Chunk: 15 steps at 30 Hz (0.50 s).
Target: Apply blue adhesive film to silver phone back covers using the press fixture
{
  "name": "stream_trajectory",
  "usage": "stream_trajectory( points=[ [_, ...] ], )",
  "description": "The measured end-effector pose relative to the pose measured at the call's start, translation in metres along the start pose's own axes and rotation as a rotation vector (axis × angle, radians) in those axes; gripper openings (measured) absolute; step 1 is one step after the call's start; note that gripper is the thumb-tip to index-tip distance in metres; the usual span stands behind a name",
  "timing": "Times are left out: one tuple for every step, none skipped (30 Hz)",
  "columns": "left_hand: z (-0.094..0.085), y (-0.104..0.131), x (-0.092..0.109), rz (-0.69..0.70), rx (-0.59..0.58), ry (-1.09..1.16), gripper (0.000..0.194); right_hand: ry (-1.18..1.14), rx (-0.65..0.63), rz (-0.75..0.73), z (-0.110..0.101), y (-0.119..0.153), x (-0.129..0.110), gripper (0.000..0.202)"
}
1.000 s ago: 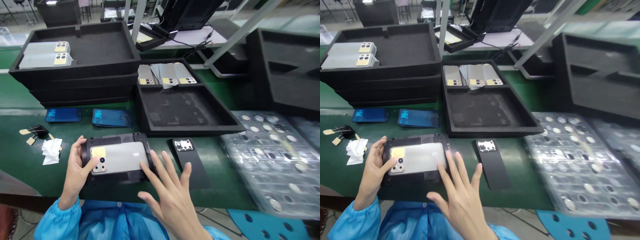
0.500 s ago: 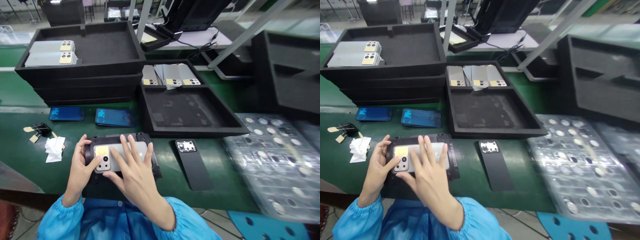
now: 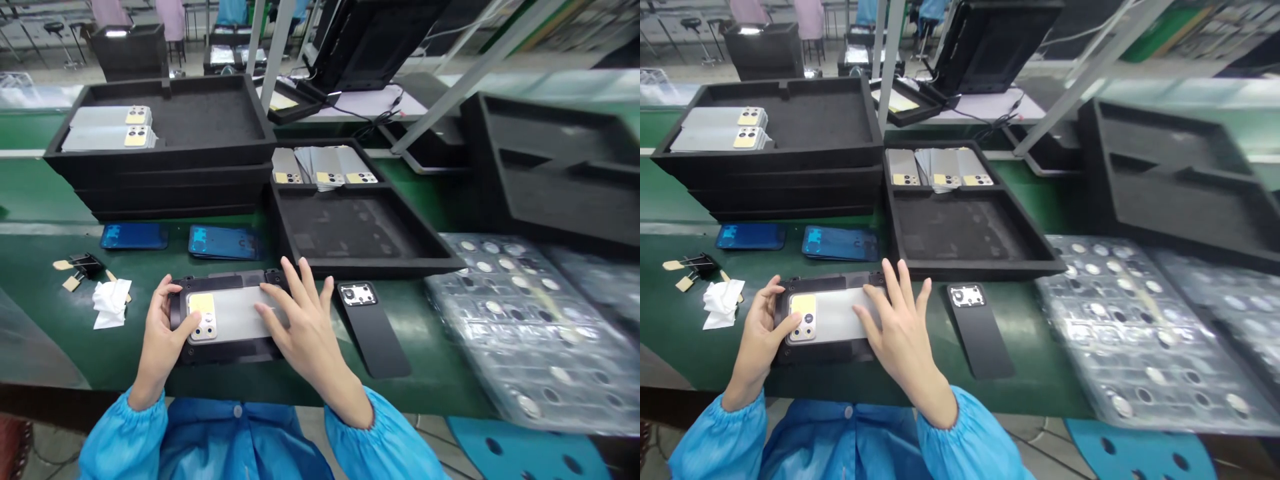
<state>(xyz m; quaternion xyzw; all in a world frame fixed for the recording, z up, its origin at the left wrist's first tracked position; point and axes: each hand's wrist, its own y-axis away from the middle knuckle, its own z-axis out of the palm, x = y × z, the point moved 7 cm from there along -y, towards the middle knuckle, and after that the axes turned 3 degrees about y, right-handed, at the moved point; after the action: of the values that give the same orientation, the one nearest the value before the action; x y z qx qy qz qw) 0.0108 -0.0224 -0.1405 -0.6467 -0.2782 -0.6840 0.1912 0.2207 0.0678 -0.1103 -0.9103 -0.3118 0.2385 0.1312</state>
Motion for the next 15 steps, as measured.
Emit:
stream_trajectory(
  points=[
    [-0.001,0.003,0.003,0.027,0.021,-0.002,0.049,-0.054,0.007,0.017,0.002,-0.004,0.002,0.036],
    [-0.004,0.009,0.007,0.075,0.056,-0.008,0.047,-0.108,0.007,0.034,0.003,-0.008,0.005,0.034],
    [-0.008,0.018,0.012,0.141,0.103,-0.017,0.043,-0.163,0.005,0.051,0.002,-0.012,0.008,0.031],
    [-0.012,0.03,0.018,0.215,0.162,-0.027,0.039,-0.222,0.002,0.066,-0.001,-0.017,0.01,0.027],
    [-0.016,0.046,0.023,0.295,0.221,-0.032,0.034,-0.294,-0.004,0.076,-0.005,-0.021,0.012,0.023],
    [-0.019,0.062,0.024,0.35,0.268,-0.025,0.032,-0.384,-0.008,0.08,-0.011,-0.023,0.011,0.018],
    [-0.02,0.079,0.022,0.375,0.301,0.012,0.03,-0.492,-0.006,0.081,-0.019,-0.023,0.01,0.013],
    [-0.018,0.095,0.017,0.377,0.28,0.083,0.031,-0.61,0.019,0.079,-0.029,-0.021,0.007,0.009],
    [-0.011,0.108,0.009,0.347,0.22,0.178,0.035,-0.726,0.074,0.07,-0.041,-0.016,0.004,0.007],
    [-0.003,0.12,0.0,0.283,0.141,0.277,0.045,-0.824,0.161,0.054,-0.053,-0.008,0.0,0.009],
    [0.006,0.13,-0.009,0.216,0.083,0.365,0.059,-0.888,0.267,0.017,-0.066,0.004,-0.006,0.012],
    [0.015,0.138,-0.018,0.129,0.033,0.446,0.073,-0.916,0.364,-0.041,-0.077,0.019,-0.014,0.014],
    [0.024,0.145,-0.024,0.052,-0.006,0.525,0.081,-0.911,0.415,-0.133,-0.085,0.034,-0.025,0.014],
    [0.03,0.15,-0.028,-0.023,-0.021,0.598,0.084,-0.886,0.406,-0.24,-0.088,0.049,-0.04,0.014],
    [0.033,0.152,-0.029,-0.086,-0.019,0.67,0.081,-0.85,0.353,-0.314,-0.086,0.062,-0.055,0.015]
  ],
)
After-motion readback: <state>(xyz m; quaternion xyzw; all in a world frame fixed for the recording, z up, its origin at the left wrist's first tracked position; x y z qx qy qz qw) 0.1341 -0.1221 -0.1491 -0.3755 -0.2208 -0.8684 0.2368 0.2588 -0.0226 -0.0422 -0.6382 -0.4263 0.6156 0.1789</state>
